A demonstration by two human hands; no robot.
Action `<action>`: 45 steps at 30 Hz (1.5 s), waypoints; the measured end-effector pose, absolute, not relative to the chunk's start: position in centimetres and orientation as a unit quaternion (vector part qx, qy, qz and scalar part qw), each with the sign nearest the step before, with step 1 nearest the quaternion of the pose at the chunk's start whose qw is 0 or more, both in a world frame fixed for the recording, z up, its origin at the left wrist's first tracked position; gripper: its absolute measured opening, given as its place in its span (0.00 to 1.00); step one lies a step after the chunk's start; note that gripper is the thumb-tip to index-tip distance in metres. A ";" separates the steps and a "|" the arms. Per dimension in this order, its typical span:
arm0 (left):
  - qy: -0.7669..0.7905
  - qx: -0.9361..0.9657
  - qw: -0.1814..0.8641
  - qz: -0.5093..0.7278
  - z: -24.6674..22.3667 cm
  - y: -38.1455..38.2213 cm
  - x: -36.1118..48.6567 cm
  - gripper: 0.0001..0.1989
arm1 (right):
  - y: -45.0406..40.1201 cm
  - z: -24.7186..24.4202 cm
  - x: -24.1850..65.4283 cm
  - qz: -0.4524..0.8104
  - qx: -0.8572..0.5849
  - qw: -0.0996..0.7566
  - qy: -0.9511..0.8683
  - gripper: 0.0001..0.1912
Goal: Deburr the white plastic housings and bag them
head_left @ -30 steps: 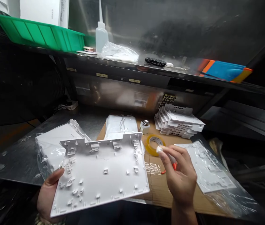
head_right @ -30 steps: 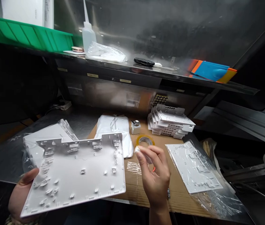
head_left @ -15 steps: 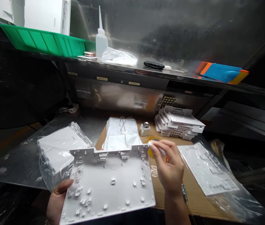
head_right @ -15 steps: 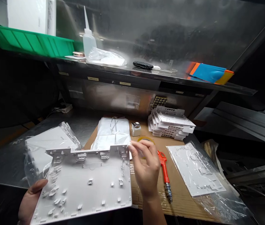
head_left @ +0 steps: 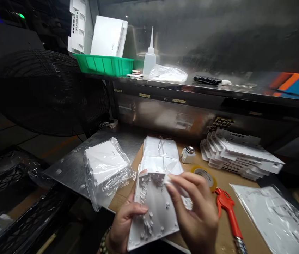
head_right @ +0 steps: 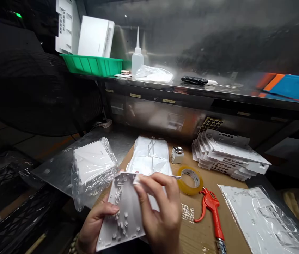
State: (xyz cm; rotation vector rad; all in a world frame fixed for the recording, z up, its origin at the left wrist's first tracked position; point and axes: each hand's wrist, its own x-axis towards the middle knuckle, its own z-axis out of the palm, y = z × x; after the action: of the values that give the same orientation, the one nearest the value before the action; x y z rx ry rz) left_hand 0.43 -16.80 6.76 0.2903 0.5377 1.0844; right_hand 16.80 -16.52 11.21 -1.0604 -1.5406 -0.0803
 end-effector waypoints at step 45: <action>-0.009 0.133 0.901 0.412 7.8 -14.3 -2.5 0.37 | -9.7 1.3 33.1 0.092 -0.850 0.152 -0.496 0.20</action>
State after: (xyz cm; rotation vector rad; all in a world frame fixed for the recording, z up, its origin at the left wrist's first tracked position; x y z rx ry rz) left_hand -2.50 -14.29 7.76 0.2743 -0.0177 0.8532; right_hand 33.05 -9.66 1.30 -2.4398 -1.4243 0.2637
